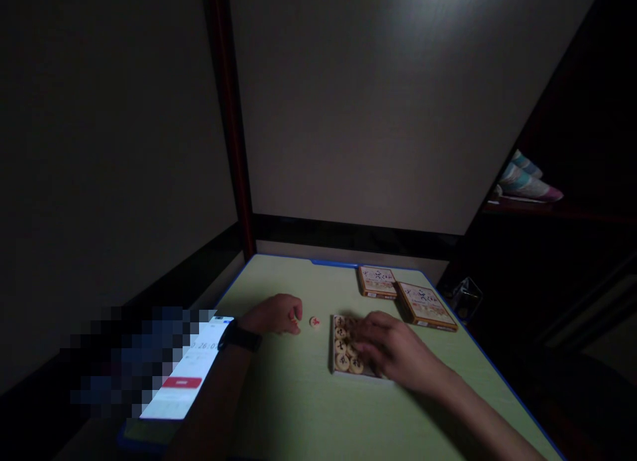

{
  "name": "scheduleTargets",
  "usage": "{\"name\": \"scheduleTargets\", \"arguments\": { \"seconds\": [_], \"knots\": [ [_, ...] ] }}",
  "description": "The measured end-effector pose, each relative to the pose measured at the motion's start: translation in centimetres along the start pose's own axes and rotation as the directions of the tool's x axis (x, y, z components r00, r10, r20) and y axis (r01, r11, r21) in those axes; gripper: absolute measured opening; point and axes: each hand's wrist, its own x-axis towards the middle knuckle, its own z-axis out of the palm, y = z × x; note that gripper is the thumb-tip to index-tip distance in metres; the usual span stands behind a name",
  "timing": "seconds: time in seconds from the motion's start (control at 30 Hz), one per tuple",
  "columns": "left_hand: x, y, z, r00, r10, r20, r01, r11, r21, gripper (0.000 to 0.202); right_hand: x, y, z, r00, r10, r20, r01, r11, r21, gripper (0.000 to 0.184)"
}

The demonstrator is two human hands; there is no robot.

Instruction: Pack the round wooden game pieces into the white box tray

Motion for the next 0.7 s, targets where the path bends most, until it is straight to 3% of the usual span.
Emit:
{"name": "scheduleTargets", "arguments": {
  "seconds": [0.1, 0.2, 0.33, 0.43, 0.57, 0.7],
  "knots": [
    [0.3, -0.5, 0.4, 0.999, -0.036, 0.016, 0.037, 0.996, -0.077, 0.015, 4.4, -1.2, 0.8, 0.997, -0.015, 0.077, 0.027, 0.987, -0.156, 0.025],
    [0.4, -0.7, 0.6, 0.999, -0.022, -0.044, 0.021, 1.000, -0.021, 0.010, 7.7, -2.3, 2.2, 0.986, 0.023, 0.166, 0.031, 0.950, -0.311, 0.030],
    [0.7, -0.5, 0.5, 0.975, 0.116, -0.190, -0.083, 0.982, 0.170, 0.005, 9.8, -2.9, 4.5, 0.968, 0.066, 0.240, 0.047, 0.899, -0.436, 0.025],
    [1.1, -0.3, 0.6, 0.958, 0.168, -0.231, -0.106, 0.961, 0.257, 0.007, 10.3, -2.6, 5.2, 0.959, 0.052, 0.277, 0.083, 0.887, -0.454, 0.022],
    [1.8, -0.2, 1.0, 0.953, 0.182, -0.244, -0.097, 0.941, 0.323, 0.008, 9.4, -1.9, 3.3, 0.962, 0.009, 0.274, 0.097, 0.925, -0.369, 0.026],
    [2.0, 0.0, 1.7, 0.947, 0.226, -0.229, -0.139, 0.929, 0.342, 0.008, 5.6, -0.7, -0.4, 0.982, -0.043, 0.183, 0.075, 0.983, -0.170, 0.026]
  ]
}}
